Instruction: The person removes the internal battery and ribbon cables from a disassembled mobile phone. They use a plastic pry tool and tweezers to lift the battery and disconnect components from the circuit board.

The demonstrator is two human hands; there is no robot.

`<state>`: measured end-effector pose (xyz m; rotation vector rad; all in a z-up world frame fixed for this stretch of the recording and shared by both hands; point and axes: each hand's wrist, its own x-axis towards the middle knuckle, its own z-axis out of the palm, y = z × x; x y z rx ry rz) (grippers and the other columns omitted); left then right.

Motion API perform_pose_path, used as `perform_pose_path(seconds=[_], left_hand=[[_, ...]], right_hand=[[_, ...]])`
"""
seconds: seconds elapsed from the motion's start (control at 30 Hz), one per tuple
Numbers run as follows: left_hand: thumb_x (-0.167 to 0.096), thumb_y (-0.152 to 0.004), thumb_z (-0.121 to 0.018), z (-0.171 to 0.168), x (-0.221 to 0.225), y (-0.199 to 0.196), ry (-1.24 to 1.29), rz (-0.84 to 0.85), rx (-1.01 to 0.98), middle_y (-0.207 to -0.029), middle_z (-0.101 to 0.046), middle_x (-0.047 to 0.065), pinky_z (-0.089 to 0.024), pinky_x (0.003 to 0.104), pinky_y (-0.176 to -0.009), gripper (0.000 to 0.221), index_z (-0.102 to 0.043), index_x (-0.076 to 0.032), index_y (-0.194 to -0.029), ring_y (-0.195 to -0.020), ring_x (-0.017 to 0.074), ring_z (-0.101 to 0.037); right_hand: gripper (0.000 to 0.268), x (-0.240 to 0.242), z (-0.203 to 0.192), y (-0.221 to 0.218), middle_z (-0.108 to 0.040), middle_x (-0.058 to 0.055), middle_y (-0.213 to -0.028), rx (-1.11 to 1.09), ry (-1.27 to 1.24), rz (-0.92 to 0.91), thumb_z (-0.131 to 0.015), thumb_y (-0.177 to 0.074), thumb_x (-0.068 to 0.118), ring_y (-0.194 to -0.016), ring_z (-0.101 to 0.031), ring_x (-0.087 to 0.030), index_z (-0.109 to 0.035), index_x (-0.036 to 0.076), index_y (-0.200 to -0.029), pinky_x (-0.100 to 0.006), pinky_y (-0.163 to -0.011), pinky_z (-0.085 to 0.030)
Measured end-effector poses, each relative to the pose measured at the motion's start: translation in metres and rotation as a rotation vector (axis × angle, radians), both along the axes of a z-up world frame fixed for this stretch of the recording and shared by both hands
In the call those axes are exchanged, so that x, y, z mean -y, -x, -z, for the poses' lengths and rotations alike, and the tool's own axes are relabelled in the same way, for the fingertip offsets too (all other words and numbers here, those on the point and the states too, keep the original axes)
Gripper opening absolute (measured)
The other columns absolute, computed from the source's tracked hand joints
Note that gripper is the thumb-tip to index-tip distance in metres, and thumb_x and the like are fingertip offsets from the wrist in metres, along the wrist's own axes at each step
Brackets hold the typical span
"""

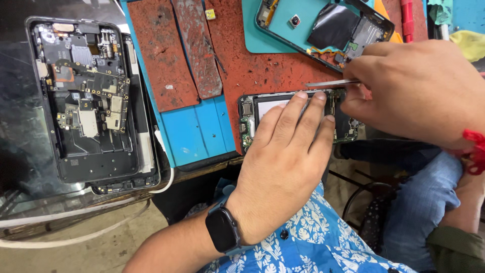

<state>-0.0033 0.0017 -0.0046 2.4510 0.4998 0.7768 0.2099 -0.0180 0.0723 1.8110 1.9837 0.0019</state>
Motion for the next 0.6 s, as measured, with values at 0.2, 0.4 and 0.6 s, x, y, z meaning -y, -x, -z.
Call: perform_pose_path(seconds=[0.2, 0.4, 0.6], left_hand=[[-0.015, -0.096, -0.058, 0.000, 0.000, 0.000, 0.011, 0.008, -0.007, -0.148, -0.056, 0.021, -0.039, 0.044, -0.120, 0.040, -0.066, 0.003, -0.131, -0.142, 0.0338, -0.049], [-0.014, -0.096, -0.058, 0.001, 0.001, 0.001, 0.004, 0.011, -0.007, -0.151, -0.054, 0.021, -0.038, 0.046, -0.121, 0.040, -0.065, 0.003, -0.132, -0.143, 0.0352, -0.048], [-0.013, -0.096, -0.057, 0.000, 0.000, 0.001, 0.012, 0.033, -0.013, -0.150, -0.055, 0.023, -0.039, 0.047, -0.119, 0.041, -0.064, 0.003, -0.133, -0.142, 0.0367, -0.049]], right_hand=[[0.019, 0.010, -0.004, -0.003, -0.065, -0.006, -0.074, -0.149, -0.142, 0.071, -0.071, -0.077, 0.025, -0.065, -0.066, -0.026, -0.075, 0.010, -0.088, -0.038, -0.058, -0.053], [0.025, 0.043, 0.002, -0.028, -0.061, -0.009, -0.082, -0.891, -0.431, 0.470, -0.057, -0.099, 0.029, -0.067, -0.065, -0.024, -0.064, 0.005, -0.095, -0.037, -0.060, -0.054], [0.039, 0.102, 0.052, -0.066, -0.058, -0.011, -0.089, -1.847, -0.663, 0.600, -0.045, -0.121, 0.037, -0.068, -0.063, -0.023, -0.055, 0.003, -0.103, -0.037, -0.061, -0.055]])
